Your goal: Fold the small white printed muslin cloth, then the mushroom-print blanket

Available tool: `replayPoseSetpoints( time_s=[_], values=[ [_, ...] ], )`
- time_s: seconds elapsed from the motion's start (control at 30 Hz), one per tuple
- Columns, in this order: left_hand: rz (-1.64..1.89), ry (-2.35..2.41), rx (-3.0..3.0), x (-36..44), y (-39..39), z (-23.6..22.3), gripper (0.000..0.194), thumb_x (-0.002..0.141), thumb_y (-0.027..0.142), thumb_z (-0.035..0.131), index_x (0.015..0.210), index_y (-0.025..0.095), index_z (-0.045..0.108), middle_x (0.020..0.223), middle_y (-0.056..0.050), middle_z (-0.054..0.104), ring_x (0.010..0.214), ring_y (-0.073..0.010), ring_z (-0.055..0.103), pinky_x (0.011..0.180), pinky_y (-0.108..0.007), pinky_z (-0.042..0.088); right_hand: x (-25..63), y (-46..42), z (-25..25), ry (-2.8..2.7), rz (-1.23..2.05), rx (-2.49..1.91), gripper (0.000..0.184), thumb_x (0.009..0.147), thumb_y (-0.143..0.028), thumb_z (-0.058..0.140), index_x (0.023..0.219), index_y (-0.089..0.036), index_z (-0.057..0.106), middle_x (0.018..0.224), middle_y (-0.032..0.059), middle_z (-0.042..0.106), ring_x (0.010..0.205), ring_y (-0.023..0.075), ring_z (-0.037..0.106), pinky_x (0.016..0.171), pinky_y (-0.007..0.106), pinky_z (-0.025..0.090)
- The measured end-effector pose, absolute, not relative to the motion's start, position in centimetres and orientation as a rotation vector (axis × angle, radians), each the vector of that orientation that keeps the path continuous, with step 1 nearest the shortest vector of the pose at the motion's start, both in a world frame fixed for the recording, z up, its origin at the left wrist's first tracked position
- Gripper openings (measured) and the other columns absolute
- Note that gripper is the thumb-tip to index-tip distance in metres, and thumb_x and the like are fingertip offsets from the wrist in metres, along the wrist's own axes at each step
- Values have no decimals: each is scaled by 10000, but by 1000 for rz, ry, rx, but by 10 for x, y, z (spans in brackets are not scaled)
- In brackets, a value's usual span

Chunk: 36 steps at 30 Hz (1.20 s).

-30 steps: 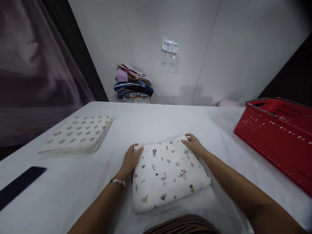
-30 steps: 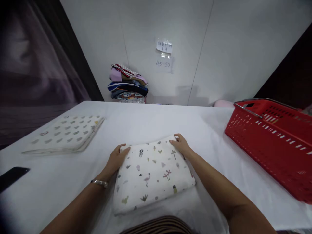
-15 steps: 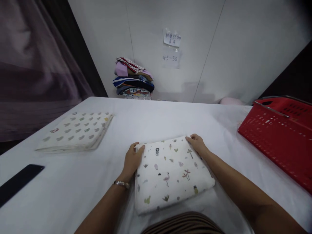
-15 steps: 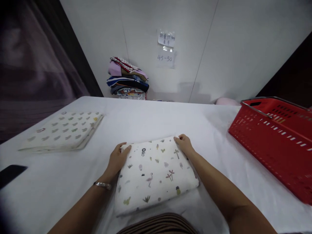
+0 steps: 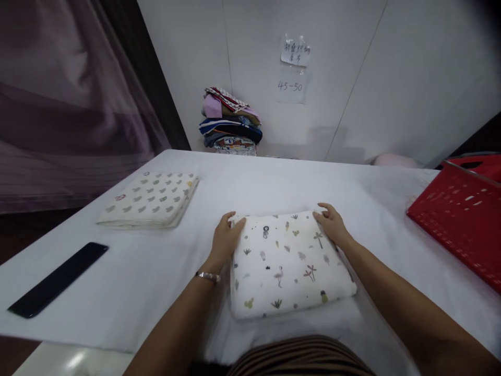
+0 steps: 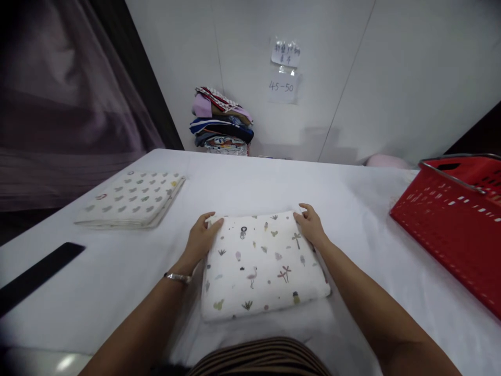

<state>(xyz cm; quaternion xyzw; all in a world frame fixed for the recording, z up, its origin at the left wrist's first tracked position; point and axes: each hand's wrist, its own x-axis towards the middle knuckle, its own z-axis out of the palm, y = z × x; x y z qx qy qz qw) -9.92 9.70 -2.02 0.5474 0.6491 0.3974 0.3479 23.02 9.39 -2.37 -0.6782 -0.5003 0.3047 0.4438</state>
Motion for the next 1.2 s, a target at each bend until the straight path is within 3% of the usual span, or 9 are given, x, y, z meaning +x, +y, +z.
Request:
replayPoseSetpoints(
  time_s=[0.1, 0.17, 0.27, 0.4, 0.6, 0.73, 0.97, 1.1, 1.2],
  values=[
    [938, 1770, 1467, -100, 113, -22, 599, 751, 528, 573, 1232, 176, 509, 986, -90, 649, 858, -220, 598, 777, -321, 436, 229, 105, -30, -1414, 586, -1762, 539, 790, -482, 506, 1250, -202, 478, 706, -8, 566, 664, 183, 545, 649, 314, 436],
    [862, 1824, 1491, -100, 121, -27, 593, 758, 508, 576, 1235, 162, 507, 1055, -126, 640, 949, -249, 590, 827, -338, 422, 227, 111, -35, -1602, 465, -1864, 485, 837, -434, 454, 1256, -193, 494, 897, 69, 635, 834, 231, 580, 774, 364, 441],
    [834, 1856, 1491, -100, 127, -33, 608, 757, 508, 587, 1244, 158, 493, 1097, -145, 634, 1010, -264, 580, 860, -344, 409, 224, 114, -40, -1808, 318, -1955, 458, 881, -384, 384, 1272, -175, 500, 1164, 141, 602, 1072, 287, 534, 909, 414, 400],
    [849, 1877, 1451, -101, 123, -32, 704, 729, 541, 617, 1271, 120, 459, 1091, -164, 635, 1022, -272, 580, 865, -346, 410, 226, 110, -35, -1878, 210, -2034, 522, 893, -387, 335, 1339, -135, 434, 1217, 177, 569, 1118, 321, 519, 913, 468, 412],
    [947, 1699, 1259, -107, 104, -29, 702, 729, 443, 670, 1302, 120, 424, 1122, -151, 642, 984, -229, 613, 852, -316, 442, 209, 81, -25, -2160, 25, -1632, 565, 898, -411, 343, 1395, -141, 356, 1424, 146, 398, 1320, 280, 337, 1066, 449, 299],
    [1019, 1542, 1131, -113, 82, -31, 658, 719, 308, 697, 1294, 135, 427, 1143, -138, 641, 987, -204, 624, 840, -293, 472, 194, 62, -42, -2384, 96, -1614, 563, 908, -471, 318, 1401, -202, 360, 1481, 99, 319, 1376, 277, 234, 1089, 525, 216],
    [1087, 1551, 1197, -119, 61, -43, 402, 727, 287, 660, 1096, 148, 579, 1075, -110, 650, 898, -187, 630, 764, -291, 497, 187, 59, -45, -2421, 133, -1657, 565, 912, -513, 305, 1404, -241, 364, 1497, 79, 285, 1388, 277, 199, 1094, 545, 186],
    [1097, 1656, 1347, -118, 73, -36, 216, 766, 305, 603, 932, 173, 643, 929, -62, 680, 794, -165, 619, 743, -291, 480, 167, 57, -30, -2445, 181, -1564, 554, 925, -483, 288, 1412, -229, 355, 1498, 81, 279, 1392, 266, 185, 1106, 534, 165],
    [1024, 1779, 1485, -113, 86, -26, 210, 768, 342, 604, 884, 176, 658, 906, -57, 676, 815, -178, 608, 767, -301, 455, 151, 57, -26, -2462, 202, -1518, 530, 926, -454, 307, 1398, -226, 384, 1484, 87, 308, 1389, 270, 197, 1105, 540, 161]
  ],
)
